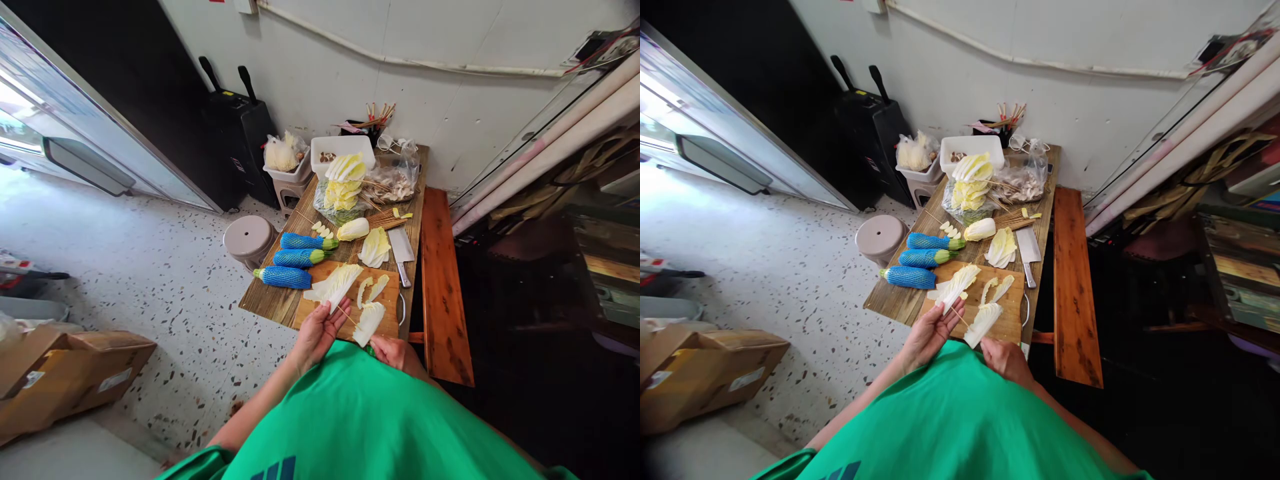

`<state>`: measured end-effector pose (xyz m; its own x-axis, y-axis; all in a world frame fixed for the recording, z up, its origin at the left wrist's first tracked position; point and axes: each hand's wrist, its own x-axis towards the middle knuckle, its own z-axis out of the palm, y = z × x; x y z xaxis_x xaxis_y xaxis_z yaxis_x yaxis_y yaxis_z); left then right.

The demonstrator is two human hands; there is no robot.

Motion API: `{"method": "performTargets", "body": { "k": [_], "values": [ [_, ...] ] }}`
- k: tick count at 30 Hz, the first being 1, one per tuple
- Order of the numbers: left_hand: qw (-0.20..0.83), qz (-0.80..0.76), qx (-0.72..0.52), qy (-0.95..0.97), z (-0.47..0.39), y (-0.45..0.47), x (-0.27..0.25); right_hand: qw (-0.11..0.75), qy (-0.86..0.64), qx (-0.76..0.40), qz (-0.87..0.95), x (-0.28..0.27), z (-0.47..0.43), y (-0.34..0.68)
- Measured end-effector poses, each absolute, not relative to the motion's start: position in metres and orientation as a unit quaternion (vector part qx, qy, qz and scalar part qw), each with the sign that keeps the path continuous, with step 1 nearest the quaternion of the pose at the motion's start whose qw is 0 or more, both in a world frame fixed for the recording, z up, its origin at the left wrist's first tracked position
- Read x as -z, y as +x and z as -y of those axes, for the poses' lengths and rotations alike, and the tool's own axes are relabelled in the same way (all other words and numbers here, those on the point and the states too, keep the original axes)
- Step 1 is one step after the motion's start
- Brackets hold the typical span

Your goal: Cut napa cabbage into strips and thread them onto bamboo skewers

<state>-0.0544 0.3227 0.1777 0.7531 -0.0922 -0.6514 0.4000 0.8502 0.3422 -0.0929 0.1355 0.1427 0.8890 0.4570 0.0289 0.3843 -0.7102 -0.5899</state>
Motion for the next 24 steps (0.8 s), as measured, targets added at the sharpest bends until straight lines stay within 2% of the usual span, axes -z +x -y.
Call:
{"method": "performTargets", "body": {
  "k": [24],
  "values": [
    [0.9, -0.384, 0.111, 0.173, -0.319, -0.062, -0.178, 0.317, -0.908, -0.09, 0.257, -0.154, -0.13, -0.094]
  ]
}}
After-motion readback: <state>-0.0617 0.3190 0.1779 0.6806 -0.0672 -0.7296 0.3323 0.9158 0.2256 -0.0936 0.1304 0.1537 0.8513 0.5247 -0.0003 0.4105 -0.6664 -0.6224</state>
